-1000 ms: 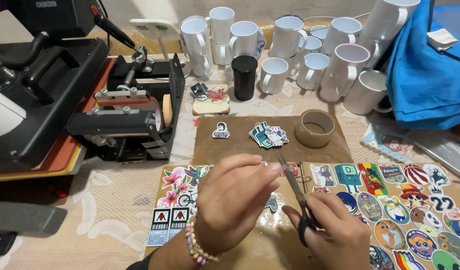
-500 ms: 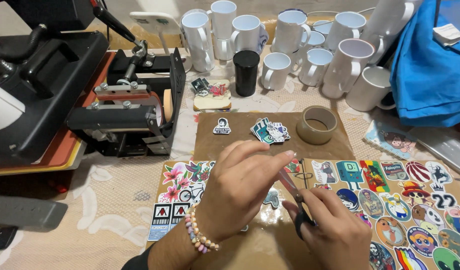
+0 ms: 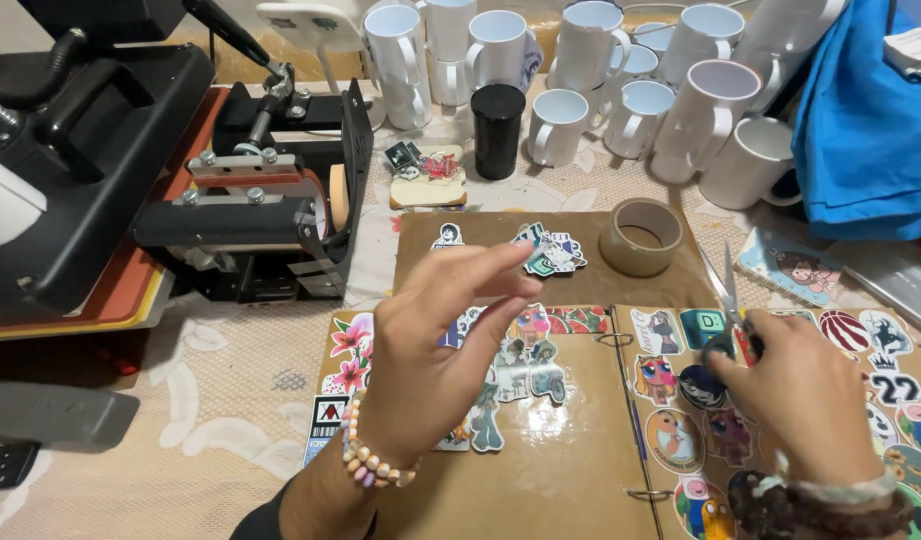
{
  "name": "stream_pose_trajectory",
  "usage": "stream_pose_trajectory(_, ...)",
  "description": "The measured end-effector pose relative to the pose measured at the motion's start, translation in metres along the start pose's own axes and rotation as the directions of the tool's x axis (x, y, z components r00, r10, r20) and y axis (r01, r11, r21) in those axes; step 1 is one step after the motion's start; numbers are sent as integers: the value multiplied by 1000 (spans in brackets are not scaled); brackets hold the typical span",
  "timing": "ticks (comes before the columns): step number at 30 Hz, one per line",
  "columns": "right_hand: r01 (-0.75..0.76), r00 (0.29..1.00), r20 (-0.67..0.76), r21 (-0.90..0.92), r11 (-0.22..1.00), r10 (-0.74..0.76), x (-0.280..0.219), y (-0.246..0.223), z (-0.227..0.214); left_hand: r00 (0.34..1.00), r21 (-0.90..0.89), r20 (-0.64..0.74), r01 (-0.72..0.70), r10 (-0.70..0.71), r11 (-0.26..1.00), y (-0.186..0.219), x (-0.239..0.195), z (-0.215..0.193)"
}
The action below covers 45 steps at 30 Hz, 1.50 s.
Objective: The person arranges various stickers on a brown surface, using scissors to trim the edges of some stickers. They handle multiple sticker designs, including bicycles and cartoon characters, and place them in a specific layout.
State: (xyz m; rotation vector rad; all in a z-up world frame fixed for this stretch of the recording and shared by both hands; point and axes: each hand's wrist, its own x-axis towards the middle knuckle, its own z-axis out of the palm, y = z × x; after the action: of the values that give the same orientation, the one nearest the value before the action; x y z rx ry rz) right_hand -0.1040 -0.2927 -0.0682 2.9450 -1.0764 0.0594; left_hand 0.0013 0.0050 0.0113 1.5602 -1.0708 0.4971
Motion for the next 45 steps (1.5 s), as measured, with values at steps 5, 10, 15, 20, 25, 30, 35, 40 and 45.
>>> stream_pose_trajectory(5,1,993,116,-76,997,8,46,7,13,999,34,-43,34,-33,999,10,6,-17)
stream_pose_trajectory(10,305,885,-332,-115,945,-326,40,-42,10,993,90,-113,28,-18,996,13,8,-27)
stream_pose_trajectory(15,603,792,-70,251,758,-607,83,-139,8,990,103,-139,47,-33,994,14,9,-27)
stream_pose_trajectory(20,482,853,58,297,824,-519,156,-161,53,986,129,-164,5,16,992,15,11,-36)
stream_pose_trajectory(25,399,882,151,267,877,-447,170,-165,64,985,108,-175,25,-5,994,13,11,-38)
stream_pose_trajectory(30,356,916,24,414,837,-401,173,-157,71,986,102,-165,26,-9,994,15,11,-39)
stream_pose_trajectory(35,303,934,13,505,808,-358,143,-150,36,988,103,-152,39,-23,994,16,11,-36)
stream_pose_trajectory(40,58,951,74,911,409,-299,100,-134,-9,989,71,-132,74,-64,995,15,11,-30)
stream_pose_trajectory(45,-24,956,34,999,38,-292,97,-119,6,993,39,8,115,-115,993,10,8,-18)
